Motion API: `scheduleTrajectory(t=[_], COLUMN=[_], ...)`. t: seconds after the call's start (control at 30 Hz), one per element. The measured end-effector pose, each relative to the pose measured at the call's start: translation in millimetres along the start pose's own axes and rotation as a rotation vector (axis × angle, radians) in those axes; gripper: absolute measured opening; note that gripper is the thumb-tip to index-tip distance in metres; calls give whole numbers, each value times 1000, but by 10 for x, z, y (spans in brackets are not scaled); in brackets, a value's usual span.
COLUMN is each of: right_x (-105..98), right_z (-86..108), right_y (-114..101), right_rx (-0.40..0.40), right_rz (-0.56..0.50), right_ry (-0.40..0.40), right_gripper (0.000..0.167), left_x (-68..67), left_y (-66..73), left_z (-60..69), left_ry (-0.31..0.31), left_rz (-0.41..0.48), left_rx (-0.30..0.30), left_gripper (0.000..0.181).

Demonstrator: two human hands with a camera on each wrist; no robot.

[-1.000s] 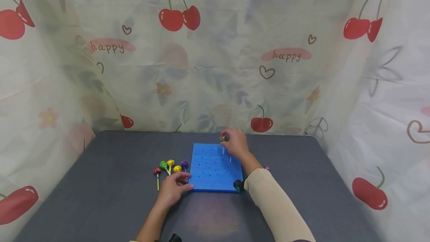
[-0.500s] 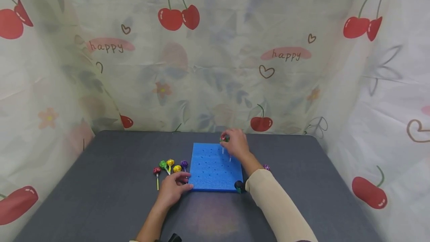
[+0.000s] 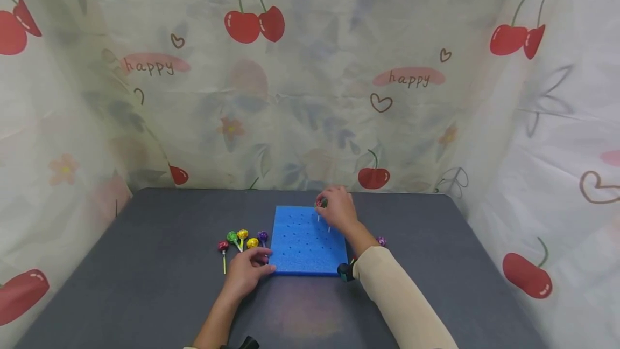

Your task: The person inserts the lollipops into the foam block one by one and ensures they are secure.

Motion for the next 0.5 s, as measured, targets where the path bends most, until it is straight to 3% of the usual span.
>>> scheduleTrajectory(t=[0.23,0.5], right_x=[-36,-4], right_z=[-11,1], right_y=[-4,75], right_rx=[-12,29], right_rz=[-23,-26], right_ry=[19,4], right_gripper=[17,16], left_x=[-12,7], left_y=[13,-7], left_z=[-5,-6], left_ry=[2,-1], left_rz=[-3,-9], left_rx=[3,-3], left_gripper=[28,28])
Point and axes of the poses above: each hand's wrist, its own z-axis away from the middle knuckle, its own x-axis out of the palm, y = z × x, the point moved 10 cm from there along -z, towards the middle knuckle, and after that the axes turned 10 degrees about -x, right-handed, at the moved point
